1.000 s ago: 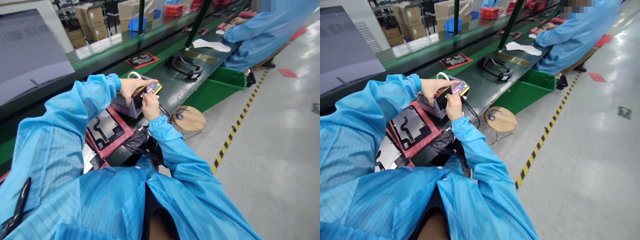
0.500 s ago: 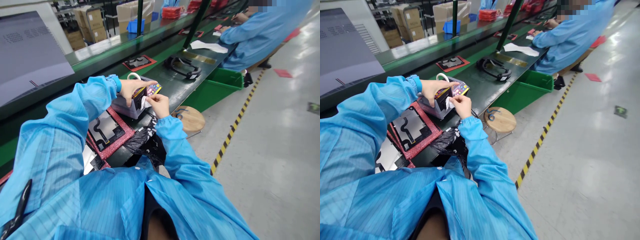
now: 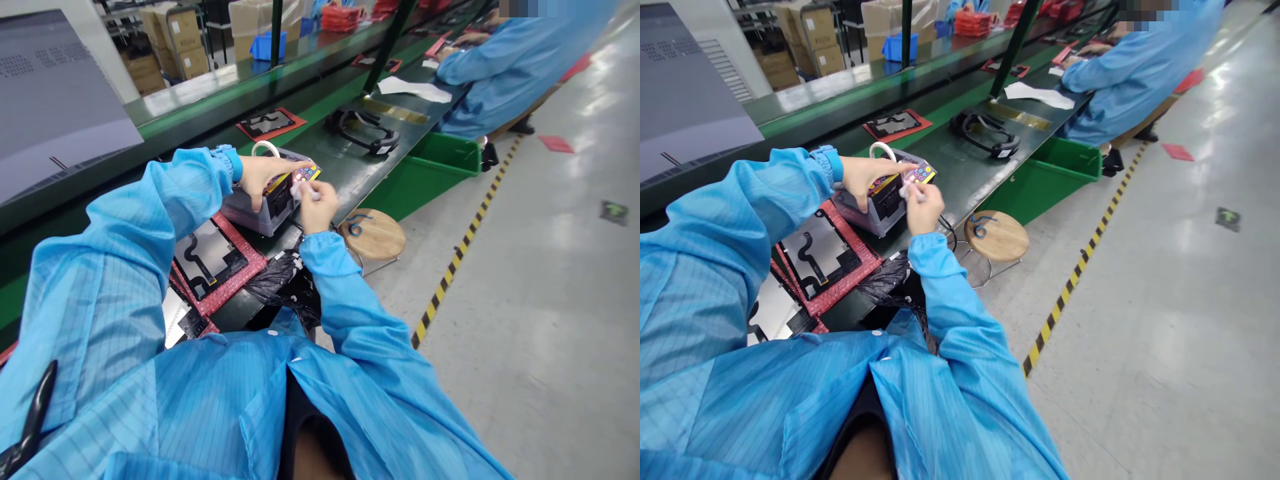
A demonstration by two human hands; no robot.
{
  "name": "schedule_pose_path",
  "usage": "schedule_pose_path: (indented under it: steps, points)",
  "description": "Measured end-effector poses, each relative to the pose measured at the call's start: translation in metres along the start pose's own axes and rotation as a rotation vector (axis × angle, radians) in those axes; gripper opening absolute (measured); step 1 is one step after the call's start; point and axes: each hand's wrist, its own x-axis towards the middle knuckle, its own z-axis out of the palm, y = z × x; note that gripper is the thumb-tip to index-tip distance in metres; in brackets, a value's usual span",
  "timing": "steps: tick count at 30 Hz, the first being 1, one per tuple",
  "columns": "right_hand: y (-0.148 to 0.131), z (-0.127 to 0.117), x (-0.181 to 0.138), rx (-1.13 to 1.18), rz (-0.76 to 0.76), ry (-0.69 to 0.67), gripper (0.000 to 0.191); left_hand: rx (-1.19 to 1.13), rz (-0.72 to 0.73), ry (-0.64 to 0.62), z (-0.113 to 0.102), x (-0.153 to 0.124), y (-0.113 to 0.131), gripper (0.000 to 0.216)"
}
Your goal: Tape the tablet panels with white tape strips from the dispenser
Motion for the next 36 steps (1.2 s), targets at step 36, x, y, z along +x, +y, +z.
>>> schedule_pose_path:
  steps: [36]
  points:
    - [-0.011,-0.006,-0.019,-0.509,-0.588,-0.675,0.05,-0.07,-0.002,0.012,0.002,0.0,-0.001,0.137]
